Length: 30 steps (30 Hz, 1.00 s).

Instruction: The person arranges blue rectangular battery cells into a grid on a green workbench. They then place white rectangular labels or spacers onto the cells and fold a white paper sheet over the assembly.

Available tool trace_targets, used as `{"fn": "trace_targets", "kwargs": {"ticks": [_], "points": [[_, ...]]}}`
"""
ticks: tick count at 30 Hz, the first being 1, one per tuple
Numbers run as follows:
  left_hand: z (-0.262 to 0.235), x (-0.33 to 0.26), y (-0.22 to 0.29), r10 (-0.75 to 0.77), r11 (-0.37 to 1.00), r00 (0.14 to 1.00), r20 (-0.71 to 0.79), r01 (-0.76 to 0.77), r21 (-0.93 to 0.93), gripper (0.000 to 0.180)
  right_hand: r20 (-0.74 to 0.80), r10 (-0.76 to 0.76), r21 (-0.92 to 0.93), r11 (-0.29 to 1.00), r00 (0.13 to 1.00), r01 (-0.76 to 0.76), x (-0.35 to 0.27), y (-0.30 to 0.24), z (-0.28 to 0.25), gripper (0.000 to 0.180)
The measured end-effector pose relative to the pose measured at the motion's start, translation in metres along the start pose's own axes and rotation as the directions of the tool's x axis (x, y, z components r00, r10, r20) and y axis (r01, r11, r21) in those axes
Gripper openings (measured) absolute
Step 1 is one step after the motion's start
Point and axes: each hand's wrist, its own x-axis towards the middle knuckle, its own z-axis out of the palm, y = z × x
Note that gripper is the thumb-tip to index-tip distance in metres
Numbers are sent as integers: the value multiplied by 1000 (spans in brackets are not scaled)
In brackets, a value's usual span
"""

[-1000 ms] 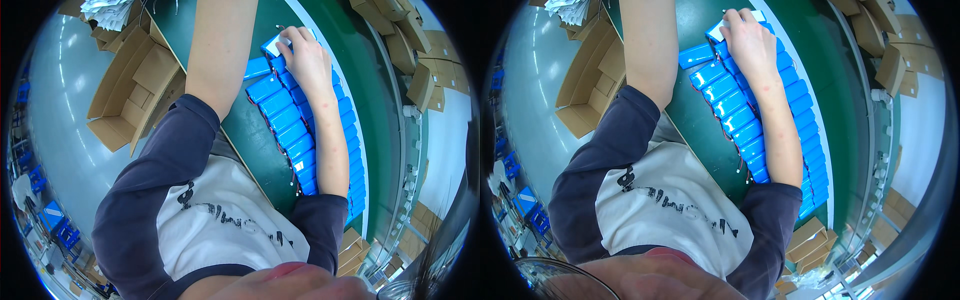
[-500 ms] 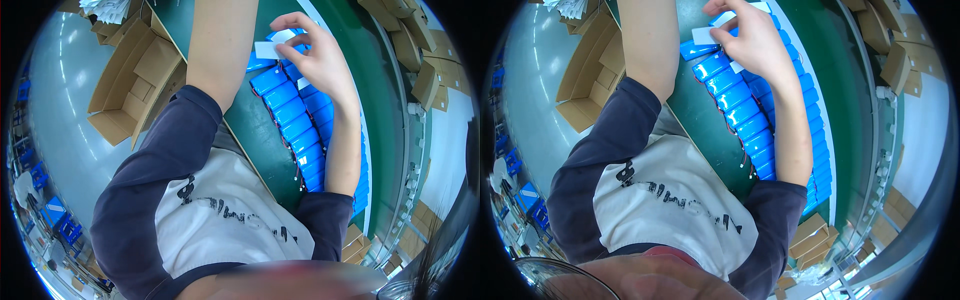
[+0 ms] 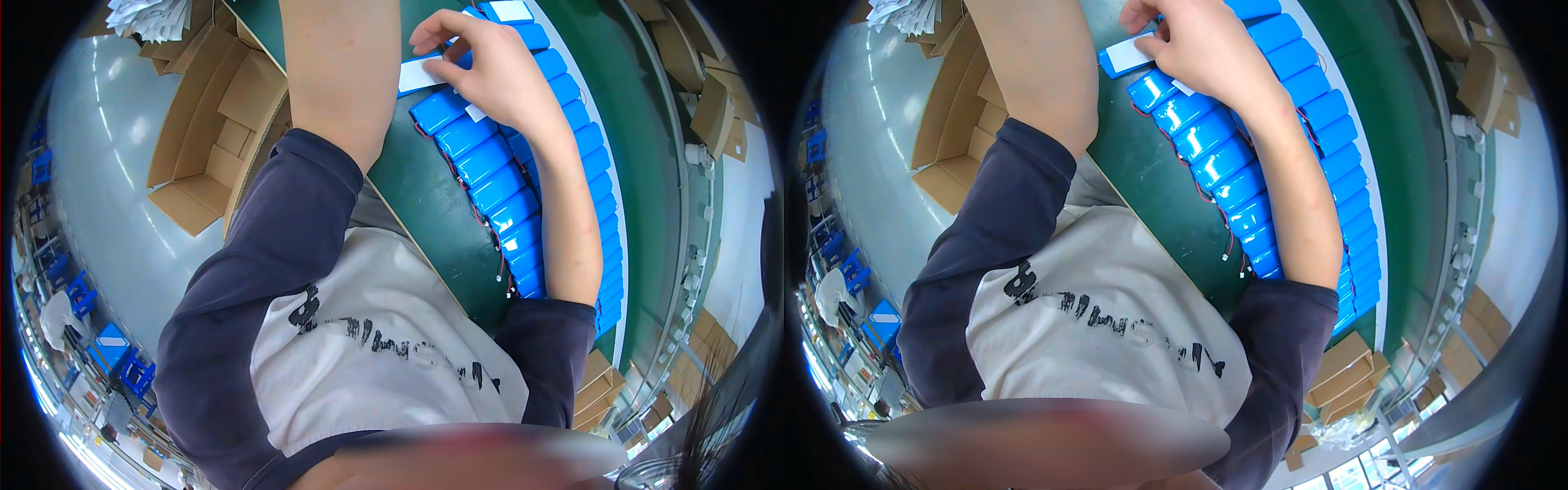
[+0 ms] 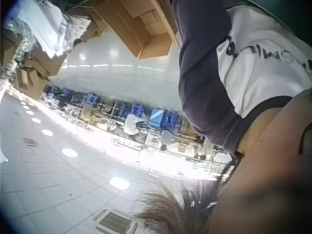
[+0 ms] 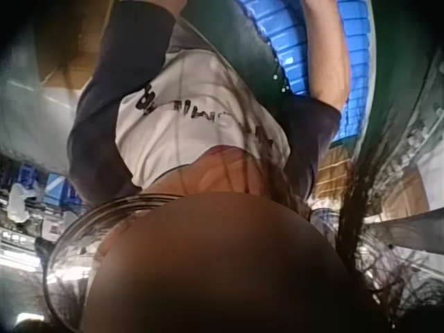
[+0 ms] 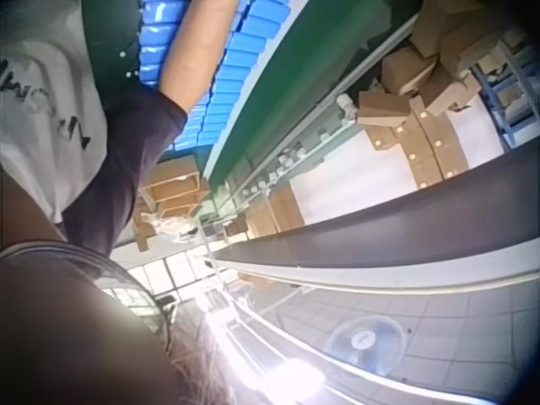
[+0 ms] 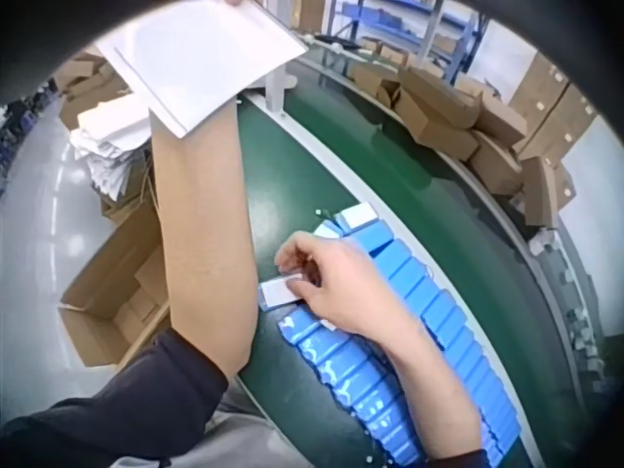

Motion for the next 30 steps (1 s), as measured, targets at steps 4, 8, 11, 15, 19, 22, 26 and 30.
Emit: {"fn": "trace_targets", "kwargs": {"ticks": [4,8,11,15,19,22,26,30], "points": [[0,1,1,0,1000,1000,-2,0,0,34,-18,-32,-319,947,999,25,-4,-12,4,11],[0,0,1,-2,1000,1000,-4,2,10,34,-69,-166,-534,839,984,104,-9,-18,11,7],[-1,1,1,3,1000,1000,-4,-3,15,34,-96,-272,-559,811,958,174,-10,-22,14,6],[2,3,0,3,1000,1000,2,-3,13,34,-102,-221,-597,794,970,118,-10,-27,9,5],[3,4,0,7,1000,1000,-1,-7,11,34,-90,-127,-571,819,988,53,-9,-22,11,6],[3,5,-2,8,1000,1000,1,-8,10,33,-13,-40,-566,824,999,26,-8,-21,5,15],[4,6,-3,5,1000,1000,3,-5,5,33,-22,-90,-449,891,996,71,-10,-22,-13,22],[2,5,-1,15,1000,1000,-8,-15,14,33,-211,-196,-153,974,958,166,-3,-9,-69,30]]}}
